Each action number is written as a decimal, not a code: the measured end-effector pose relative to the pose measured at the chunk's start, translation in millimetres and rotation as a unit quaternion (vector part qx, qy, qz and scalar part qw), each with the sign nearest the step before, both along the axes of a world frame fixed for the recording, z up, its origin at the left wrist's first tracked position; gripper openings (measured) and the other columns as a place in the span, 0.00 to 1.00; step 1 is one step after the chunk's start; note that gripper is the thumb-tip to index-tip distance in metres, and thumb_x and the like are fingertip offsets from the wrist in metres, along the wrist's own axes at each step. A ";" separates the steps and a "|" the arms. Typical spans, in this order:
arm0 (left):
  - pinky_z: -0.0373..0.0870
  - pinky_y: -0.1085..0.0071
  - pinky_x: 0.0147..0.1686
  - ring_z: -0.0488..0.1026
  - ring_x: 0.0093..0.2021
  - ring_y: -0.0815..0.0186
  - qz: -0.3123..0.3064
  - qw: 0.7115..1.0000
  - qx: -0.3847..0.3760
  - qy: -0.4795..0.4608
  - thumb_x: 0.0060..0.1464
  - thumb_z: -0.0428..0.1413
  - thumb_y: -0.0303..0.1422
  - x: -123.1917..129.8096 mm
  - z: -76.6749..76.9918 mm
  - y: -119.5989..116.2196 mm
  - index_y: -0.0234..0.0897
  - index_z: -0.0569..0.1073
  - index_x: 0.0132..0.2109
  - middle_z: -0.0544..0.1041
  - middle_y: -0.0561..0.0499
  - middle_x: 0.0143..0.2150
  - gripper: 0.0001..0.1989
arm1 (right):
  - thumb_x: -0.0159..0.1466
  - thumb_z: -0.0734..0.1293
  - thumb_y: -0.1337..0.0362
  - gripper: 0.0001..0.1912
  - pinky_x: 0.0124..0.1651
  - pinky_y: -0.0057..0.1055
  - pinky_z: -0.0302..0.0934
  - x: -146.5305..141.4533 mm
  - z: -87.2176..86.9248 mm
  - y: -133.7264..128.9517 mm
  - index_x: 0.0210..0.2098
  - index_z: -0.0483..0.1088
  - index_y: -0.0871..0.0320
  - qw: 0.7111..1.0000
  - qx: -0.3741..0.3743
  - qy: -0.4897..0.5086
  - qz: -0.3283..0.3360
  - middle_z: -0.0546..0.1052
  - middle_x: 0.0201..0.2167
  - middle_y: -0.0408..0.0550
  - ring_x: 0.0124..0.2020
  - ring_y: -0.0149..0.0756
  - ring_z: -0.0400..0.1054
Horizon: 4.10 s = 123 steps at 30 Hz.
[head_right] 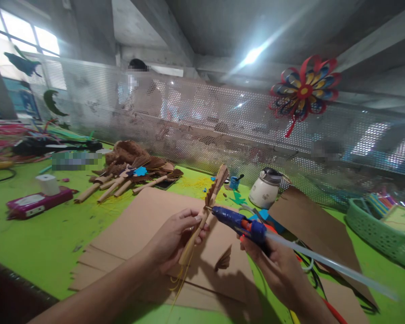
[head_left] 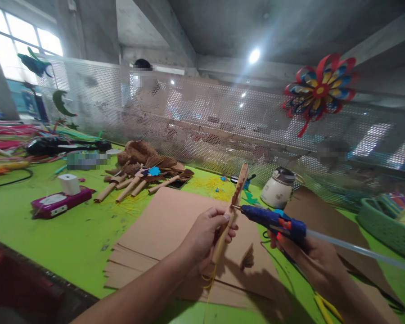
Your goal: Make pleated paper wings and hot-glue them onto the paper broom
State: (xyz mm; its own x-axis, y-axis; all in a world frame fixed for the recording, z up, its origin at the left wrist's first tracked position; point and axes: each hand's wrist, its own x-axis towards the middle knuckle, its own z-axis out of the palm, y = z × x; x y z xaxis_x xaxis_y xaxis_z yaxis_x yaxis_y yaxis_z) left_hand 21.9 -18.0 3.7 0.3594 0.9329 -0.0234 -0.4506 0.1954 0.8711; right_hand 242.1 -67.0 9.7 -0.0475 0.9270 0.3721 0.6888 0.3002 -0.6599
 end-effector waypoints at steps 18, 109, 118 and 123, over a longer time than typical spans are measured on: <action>0.62 0.78 0.23 0.69 0.24 0.72 0.005 1.000 0.002 0.005 0.51 0.51 0.25 0.5 -1.7 -0.5 0.33 0.63 0.33 0.72 0.48 0.28 0.02 | 0.59 0.61 0.49 0.20 0.29 0.28 0.63 -4.2 1.6 -2.6 0.24 0.72 0.59 0.999 0.039 -0.011 -0.020 0.76 0.25 0.49 0.30 0.42 0.70; 0.62 0.79 0.24 0.68 0.24 0.73 0.048 0.997 0.017 -0.052 0.50 0.52 0.26 -8.1 10.4 3.0 0.32 0.66 0.34 0.73 0.48 0.28 0.02 | 0.51 0.65 0.68 0.13 0.41 0.36 0.63 -0.7 -40.8 112.0 0.36 0.74 0.56 0.986 0.110 -0.123 0.033 0.76 0.35 0.49 0.37 0.41 0.69; 0.62 0.79 0.24 0.67 0.24 0.73 0.044 0.998 0.040 -0.034 0.47 0.53 0.28 -4.1 3.1 3.4 0.33 0.66 0.35 0.74 0.49 0.27 0.05 | 0.48 0.64 0.74 0.16 0.47 0.41 0.61 -11.2 -41.0 111.0 0.35 0.75 0.56 0.986 0.103 -0.108 0.070 0.77 0.37 0.50 0.41 0.43 0.68; 0.62 0.78 0.24 0.68 0.25 0.72 0.040 0.996 0.078 0.006 0.47 0.54 0.31 1.5 1.2 -1.8 0.32 0.67 0.37 0.73 0.50 0.27 0.08 | 0.61 0.61 0.62 0.13 0.41 0.35 0.66 -30.4 -4.4 57.1 0.43 0.69 0.59 0.992 0.100 0.062 0.053 0.75 0.38 0.51 0.38 0.37 0.70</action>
